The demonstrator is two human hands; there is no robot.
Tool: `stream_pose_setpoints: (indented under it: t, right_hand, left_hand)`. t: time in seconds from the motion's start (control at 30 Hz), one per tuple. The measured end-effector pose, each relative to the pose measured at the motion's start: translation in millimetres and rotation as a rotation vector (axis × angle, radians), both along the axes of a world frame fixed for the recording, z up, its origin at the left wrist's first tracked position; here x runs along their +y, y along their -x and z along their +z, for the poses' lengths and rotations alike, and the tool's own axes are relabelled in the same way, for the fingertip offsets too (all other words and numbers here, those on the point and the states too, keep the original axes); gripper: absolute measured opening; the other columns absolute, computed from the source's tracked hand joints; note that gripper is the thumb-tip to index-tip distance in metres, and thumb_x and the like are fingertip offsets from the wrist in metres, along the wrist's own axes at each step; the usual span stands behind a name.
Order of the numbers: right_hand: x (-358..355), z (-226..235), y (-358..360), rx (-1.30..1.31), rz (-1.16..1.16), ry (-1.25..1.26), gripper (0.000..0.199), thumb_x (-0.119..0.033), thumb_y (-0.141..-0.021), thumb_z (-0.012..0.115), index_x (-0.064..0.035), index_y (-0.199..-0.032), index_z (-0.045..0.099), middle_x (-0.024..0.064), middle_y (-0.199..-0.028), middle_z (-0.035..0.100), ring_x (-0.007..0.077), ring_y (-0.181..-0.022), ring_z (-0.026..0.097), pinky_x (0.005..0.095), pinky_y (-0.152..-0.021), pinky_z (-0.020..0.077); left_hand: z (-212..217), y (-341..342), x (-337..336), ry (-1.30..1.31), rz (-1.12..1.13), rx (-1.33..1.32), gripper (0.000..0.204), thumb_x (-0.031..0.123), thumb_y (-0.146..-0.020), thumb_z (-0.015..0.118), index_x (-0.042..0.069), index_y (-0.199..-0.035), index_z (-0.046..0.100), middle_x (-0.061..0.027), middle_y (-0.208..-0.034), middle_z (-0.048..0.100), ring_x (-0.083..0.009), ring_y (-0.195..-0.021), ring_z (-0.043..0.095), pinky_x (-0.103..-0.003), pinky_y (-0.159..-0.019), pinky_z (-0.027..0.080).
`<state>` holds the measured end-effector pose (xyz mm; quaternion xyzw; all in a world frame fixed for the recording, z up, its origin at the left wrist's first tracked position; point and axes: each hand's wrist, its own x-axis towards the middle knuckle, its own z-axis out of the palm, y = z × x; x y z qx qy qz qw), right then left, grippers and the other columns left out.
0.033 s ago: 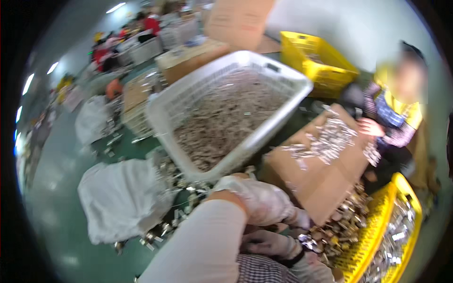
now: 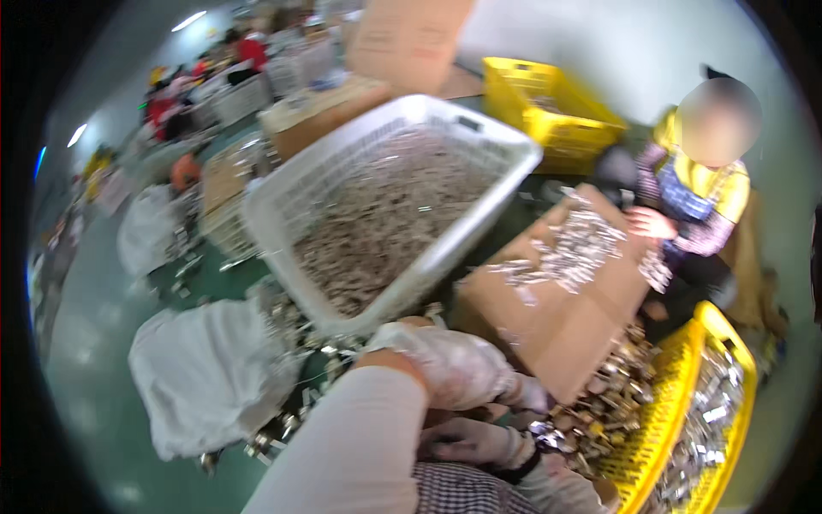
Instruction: Sorting and organizing small metal and plastic components from bins onto a cardboard box.
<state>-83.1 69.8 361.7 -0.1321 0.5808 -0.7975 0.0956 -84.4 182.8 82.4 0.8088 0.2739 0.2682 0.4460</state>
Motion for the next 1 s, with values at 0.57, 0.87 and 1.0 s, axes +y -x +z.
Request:
stream_pose_setpoints:
  t: [0.57, 0.87, 1.0]
  right_hand:
    - [31.9, 11.6, -129.0, -0.196, -0.588, -0.081, 0.052, -0.041, -0.091, 0.063, -0.0038, -0.127, 0.055, 0.0038, -0.108, 0.062, 0.0106, -0.096, 0.055, 0.0246, -0.084, 0.0435]
    - [55.2, 45.0, -175.7, -0.168, -1.192, 0.549, 0.063, -0.058, -0.094, 0.039, -0.0075, -0.131, 0.045, 0.0085, -0.101, 0.063, 0.0181, -0.071, 0.062, 0.0299, -0.058, 0.0526]
    - [95.8, 1.6, -232.2, 0.139, -1.589, 0.963, 0.047, -0.051, -0.094, 0.048, -0.008, -0.111, 0.056, 0.0066, -0.096, 0.061, 0.0204, -0.072, 0.062, 0.0343, -0.064, 0.0546]
  left_hand:
    - [101.8, -35.0, -4.0, 0.965, 0.035, -0.127, 0.04, 0.003, -0.079, 0.07, 0.005, -0.118, 0.06, -0.0055, -0.112, 0.066, -0.0178, -0.103, 0.06, -0.033, -0.092, 0.047]
    - [34.2, -42.2, -14.2, 0.645, 0.053, 0.248, 0.039, 0.007, -0.082, 0.069, 0.007, -0.12, 0.06, -0.0066, -0.109, 0.066, -0.0189, -0.102, 0.06, -0.033, -0.091, 0.047]
    - [85.8, -59.3, -40.6, 0.919, 0.41, 0.051, 0.037, 0.011, -0.083, 0.069, 0.008, -0.119, 0.062, -0.0058, -0.104, 0.067, -0.0216, -0.095, 0.061, -0.036, -0.084, 0.048]
